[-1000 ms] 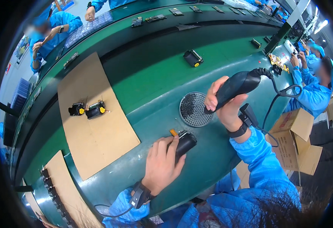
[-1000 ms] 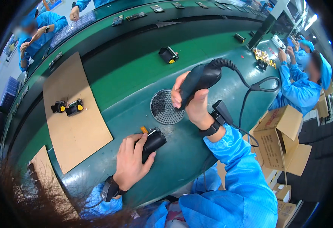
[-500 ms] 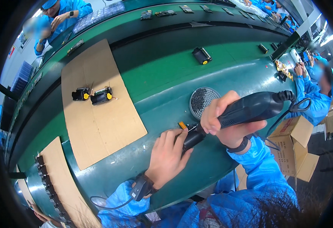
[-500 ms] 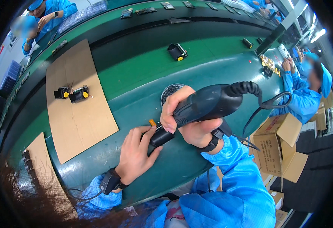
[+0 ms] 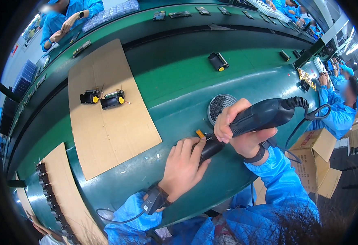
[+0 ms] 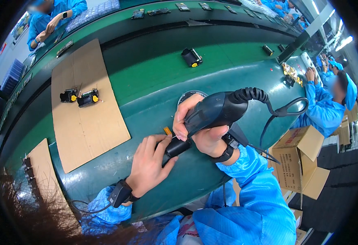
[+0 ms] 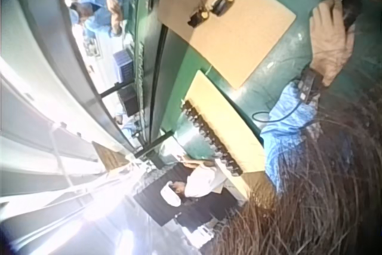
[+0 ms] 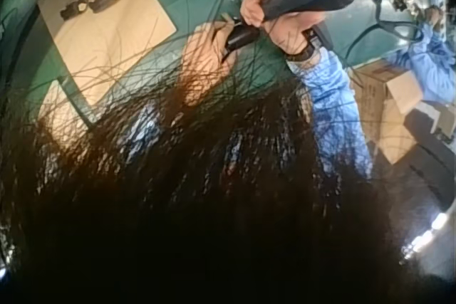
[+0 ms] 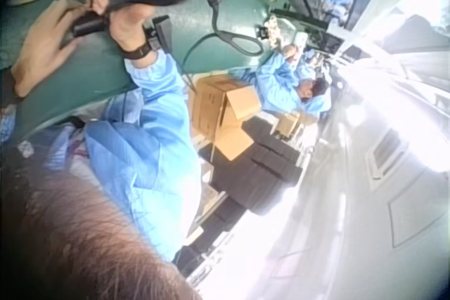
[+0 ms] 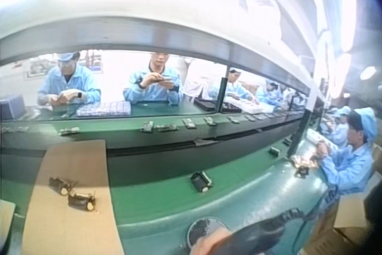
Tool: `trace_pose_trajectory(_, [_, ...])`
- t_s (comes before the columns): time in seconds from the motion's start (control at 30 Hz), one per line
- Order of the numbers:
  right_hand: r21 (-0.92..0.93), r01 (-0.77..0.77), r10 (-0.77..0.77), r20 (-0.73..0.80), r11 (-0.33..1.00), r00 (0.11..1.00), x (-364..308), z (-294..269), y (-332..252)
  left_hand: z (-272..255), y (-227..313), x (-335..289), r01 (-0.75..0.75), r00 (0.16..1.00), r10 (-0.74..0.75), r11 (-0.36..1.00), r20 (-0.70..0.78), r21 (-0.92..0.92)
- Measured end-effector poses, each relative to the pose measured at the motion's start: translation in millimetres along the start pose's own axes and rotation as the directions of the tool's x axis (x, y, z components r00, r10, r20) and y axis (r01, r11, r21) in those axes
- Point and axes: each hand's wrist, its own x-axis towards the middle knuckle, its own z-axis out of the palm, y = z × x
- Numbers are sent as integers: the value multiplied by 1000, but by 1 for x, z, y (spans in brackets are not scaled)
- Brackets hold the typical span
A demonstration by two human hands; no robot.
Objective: Using a handheld power tool to drive screws into electronic components on an assembly line.
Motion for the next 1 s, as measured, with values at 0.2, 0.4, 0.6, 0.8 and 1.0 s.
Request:
trace_pose_trajectory(0.2, [-76,-35,34,-13,996,999,1,1,3,-1,1,1,9,1000,-9,1000,15,13])
trace_pose_trajectory(0.4, [-32,-112,113,19,993,993,1,0,5,-1,3,0,14,1000,-15,999,24,30])
trace_pose_trajectory(0.6, [-88,-85,93,86,992,992,1,-1,8,0,2,-2,12,1000,-12,999,10,36])
trace_pose_trajectory(0.8, [20,144,-140,-139,989,980,17,-21,-31,2,3,0,-5,1000,5,1000,-9,22])
trace_pose_trajectory(1.0, [-178,174,-213,-233,969,949,15,-73,-35,2,0,-1,3,1000,-3,1000,-11,25])
